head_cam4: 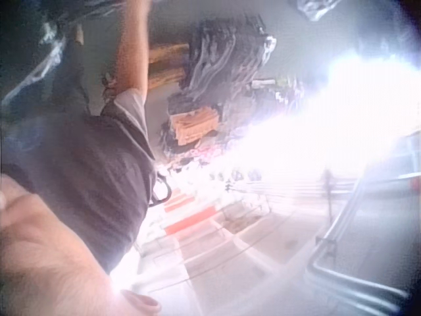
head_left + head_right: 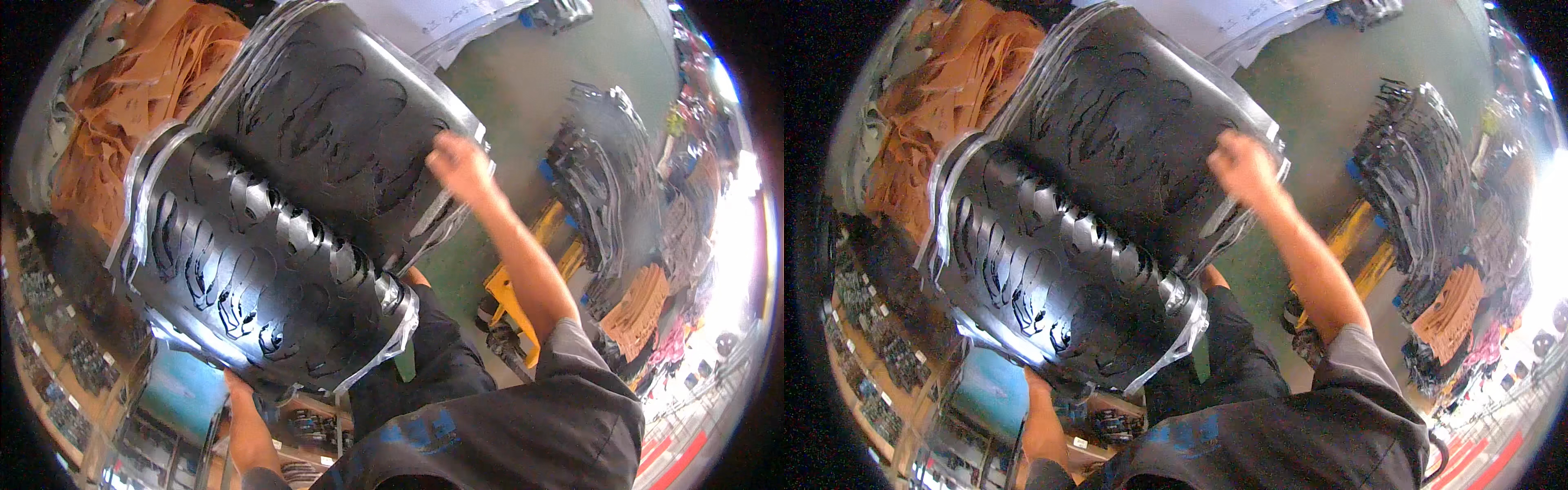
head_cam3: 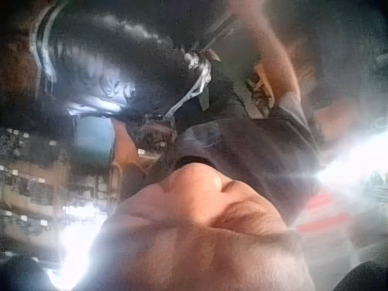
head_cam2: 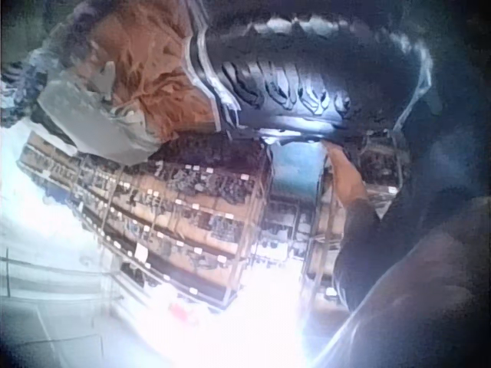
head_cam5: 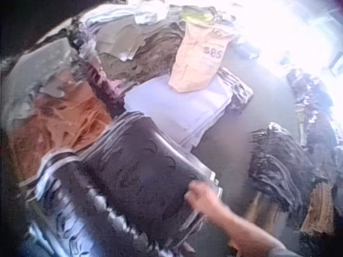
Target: The person picks up black rubber sheets from a stack, flips them over, and places them onto another stack. They repeat this process with multiple sheets, moving between stacks in a warehouse setting.
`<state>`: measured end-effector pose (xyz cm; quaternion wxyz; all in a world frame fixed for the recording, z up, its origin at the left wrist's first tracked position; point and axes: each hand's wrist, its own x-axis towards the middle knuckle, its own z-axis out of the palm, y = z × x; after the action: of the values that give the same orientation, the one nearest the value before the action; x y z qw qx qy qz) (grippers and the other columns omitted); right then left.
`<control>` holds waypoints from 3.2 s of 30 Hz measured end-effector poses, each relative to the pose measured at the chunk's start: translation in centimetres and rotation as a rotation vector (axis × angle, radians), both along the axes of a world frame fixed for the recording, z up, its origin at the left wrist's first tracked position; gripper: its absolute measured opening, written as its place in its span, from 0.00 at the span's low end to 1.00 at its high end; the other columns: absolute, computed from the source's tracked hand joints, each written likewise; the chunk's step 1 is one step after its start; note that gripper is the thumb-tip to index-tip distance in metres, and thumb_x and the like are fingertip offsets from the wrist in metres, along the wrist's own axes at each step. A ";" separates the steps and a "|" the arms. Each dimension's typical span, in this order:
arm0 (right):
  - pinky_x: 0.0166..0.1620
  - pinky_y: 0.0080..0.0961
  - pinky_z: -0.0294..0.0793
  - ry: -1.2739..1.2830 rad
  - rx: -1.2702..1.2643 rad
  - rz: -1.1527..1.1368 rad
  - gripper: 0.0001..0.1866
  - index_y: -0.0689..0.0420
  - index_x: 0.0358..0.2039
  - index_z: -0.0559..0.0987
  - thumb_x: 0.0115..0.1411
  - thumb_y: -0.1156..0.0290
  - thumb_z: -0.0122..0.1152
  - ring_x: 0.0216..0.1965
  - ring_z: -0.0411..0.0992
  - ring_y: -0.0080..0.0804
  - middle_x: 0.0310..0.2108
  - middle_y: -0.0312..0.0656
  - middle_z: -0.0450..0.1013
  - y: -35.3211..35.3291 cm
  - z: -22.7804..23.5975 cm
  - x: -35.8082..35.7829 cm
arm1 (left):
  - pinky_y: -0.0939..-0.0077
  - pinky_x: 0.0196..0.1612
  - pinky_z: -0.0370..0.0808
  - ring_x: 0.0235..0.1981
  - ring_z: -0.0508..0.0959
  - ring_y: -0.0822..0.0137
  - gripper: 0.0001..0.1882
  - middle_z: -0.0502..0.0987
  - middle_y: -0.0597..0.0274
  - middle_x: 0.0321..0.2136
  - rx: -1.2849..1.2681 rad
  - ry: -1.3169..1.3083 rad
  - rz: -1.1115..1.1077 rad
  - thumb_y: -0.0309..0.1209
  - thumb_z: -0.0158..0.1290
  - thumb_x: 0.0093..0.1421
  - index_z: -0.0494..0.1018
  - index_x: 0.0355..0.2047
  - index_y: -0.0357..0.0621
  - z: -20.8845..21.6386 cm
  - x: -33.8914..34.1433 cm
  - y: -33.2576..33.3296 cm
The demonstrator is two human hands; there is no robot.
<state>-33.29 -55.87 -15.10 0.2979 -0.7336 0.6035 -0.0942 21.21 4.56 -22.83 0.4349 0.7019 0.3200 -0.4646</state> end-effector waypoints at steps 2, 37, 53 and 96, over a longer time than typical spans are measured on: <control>0.56 0.45 0.74 0.172 -0.041 -0.199 0.34 0.66 0.58 0.75 0.58 0.53 0.66 0.52 0.76 0.56 0.49 0.62 0.77 -4.9 -3.9 -3.2 | 0.44 0.61 0.70 0.61 0.70 0.49 0.37 0.71 0.59 0.63 0.026 0.022 0.076 0.61 0.39 0.67 0.66 0.66 0.50 0.0 0.2 -0.1; 0.39 0.34 0.71 -0.387 0.633 0.098 0.33 0.66 0.32 0.77 0.66 0.40 0.55 0.34 0.68 0.26 0.28 0.40 0.72 21.1 15.8 21.5 | 0.63 0.46 0.79 0.42 0.79 0.56 0.22 0.79 0.53 0.43 -0.133 -0.439 -0.055 0.25 0.51 0.56 0.73 0.52 0.37 25.9 -10.3 -9.8; 0.47 0.43 0.75 -0.811 0.550 0.297 0.25 0.65 0.31 0.82 0.68 0.53 0.53 0.41 0.75 0.53 0.35 0.54 0.75 33.6 23.7 22.7 | 0.63 0.43 0.75 0.36 0.79 0.58 0.19 0.82 0.49 0.35 0.235 -0.782 -0.783 0.39 0.61 0.54 0.81 0.40 0.36 43.3 -16.6 6.2; 0.48 0.36 0.74 -0.937 -0.196 -1.843 0.35 0.66 0.48 0.81 0.62 0.42 0.59 0.44 0.76 0.36 0.44 0.44 0.79 40.3 43.1 -52.7 | 0.68 0.46 0.75 0.40 0.80 0.62 0.16 0.81 0.59 0.37 -1.045 0.084 -1.382 0.27 0.53 0.54 0.77 0.43 0.33 59.4 -69.6 -37.8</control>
<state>-85.95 -15.58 28.03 0.2543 0.1013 0.7437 -0.6099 -48.43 -33.26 36.59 0.3097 0.4313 -0.4171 -0.7376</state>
